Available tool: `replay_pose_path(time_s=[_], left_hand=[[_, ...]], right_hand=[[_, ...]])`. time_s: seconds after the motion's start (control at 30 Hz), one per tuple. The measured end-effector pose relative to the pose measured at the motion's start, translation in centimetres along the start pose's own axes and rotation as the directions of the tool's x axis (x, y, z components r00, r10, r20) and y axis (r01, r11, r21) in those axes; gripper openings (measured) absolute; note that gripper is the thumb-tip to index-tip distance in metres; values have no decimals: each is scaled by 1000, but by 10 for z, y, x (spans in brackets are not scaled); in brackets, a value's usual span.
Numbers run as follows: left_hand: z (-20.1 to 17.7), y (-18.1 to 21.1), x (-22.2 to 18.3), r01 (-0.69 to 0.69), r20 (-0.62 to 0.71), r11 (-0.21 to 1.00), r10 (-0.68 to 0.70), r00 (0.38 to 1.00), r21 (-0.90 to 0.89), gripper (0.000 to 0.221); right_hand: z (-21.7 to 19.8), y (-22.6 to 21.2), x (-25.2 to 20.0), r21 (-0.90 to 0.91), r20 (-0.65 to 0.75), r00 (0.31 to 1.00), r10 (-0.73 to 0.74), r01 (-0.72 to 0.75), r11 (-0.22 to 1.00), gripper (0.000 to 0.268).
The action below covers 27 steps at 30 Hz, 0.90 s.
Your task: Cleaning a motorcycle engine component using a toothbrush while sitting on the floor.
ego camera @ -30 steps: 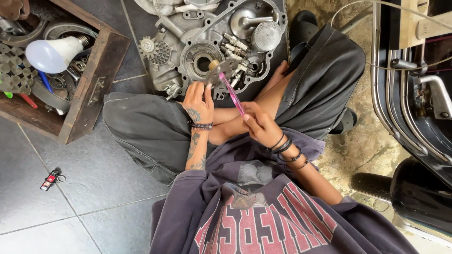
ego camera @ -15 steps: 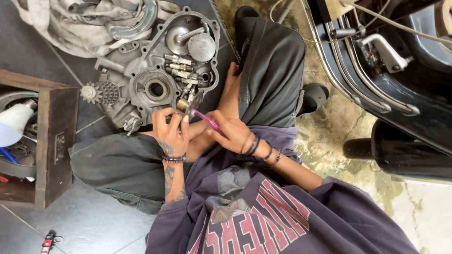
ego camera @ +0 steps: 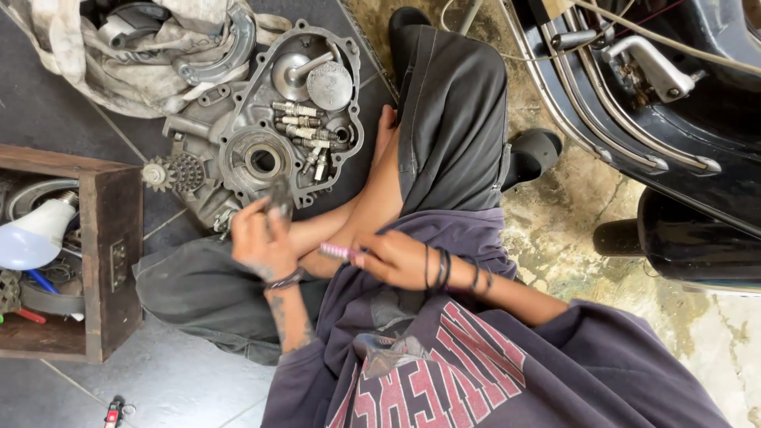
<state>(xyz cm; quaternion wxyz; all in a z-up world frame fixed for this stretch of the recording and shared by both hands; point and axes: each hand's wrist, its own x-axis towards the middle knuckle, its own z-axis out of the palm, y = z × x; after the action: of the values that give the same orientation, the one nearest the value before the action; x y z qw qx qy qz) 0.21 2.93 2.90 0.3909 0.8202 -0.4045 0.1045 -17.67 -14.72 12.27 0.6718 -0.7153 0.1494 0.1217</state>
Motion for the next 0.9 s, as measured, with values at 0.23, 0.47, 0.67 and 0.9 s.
replay_pose_path(time_s=[0.23, 0.47, 0.67, 0.9], left_hand=[[-25, 14, 4, 557, -177, 695, -684, 708, -455, 34], [4, -57, -66, 530, 488, -316, -845, 221, -787, 40], [11, -81, -75, 390, 513, -411, -834, 204, -824, 36], [12, -87, -80, 399, 569, -454, -787, 239, -797, 43]], right_hand=[[-51, 68, -53, -433, -689, 557, -464, 197, 880, 8], [-263, 96, -128, -633, -773, -141, -618, 123, 764, 30], [-343, 114, -111, -703, -634, 128, -762, -507, 500, 12], [-358, 189, -103, -527, -760, 142, -634, -705, 475, 20]])
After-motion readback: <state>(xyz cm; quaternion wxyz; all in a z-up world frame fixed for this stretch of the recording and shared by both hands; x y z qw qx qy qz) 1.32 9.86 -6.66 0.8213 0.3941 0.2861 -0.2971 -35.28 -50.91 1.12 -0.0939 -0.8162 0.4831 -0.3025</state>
